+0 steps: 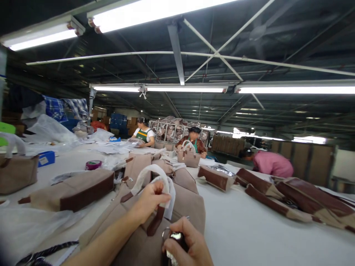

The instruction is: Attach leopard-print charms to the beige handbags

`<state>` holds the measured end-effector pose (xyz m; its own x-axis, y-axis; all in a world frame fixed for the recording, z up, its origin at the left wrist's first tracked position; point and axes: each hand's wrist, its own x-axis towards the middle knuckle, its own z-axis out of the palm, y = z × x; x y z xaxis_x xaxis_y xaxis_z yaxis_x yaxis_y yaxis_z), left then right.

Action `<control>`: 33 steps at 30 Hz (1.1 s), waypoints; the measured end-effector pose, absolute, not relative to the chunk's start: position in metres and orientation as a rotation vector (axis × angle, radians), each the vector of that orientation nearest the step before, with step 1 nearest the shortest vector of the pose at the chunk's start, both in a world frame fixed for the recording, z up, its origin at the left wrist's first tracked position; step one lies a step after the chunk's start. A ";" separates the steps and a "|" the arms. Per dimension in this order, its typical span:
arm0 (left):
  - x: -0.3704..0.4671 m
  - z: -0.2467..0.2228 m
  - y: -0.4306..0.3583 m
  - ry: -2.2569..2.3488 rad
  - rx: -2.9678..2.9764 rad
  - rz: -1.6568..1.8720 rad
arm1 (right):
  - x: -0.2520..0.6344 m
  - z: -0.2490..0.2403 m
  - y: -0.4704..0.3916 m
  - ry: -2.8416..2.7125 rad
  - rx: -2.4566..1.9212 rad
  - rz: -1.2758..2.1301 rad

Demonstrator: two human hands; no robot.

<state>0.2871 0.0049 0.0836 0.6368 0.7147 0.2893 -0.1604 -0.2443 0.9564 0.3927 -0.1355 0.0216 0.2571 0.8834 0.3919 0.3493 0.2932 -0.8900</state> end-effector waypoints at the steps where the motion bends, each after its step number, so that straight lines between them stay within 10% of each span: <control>1: 0.280 0.090 0.002 0.445 1.586 0.948 | 0.391 0.029 -0.136 -1.305 -1.257 0.579; 19: 0.215 0.093 -0.032 0.274 1.623 0.582 | 0.372 0.064 -0.137 -1.449 -1.224 0.506; 33: 0.243 0.075 -0.041 0.437 1.552 0.882 | 0.344 0.043 -0.142 -1.471 -1.602 -0.644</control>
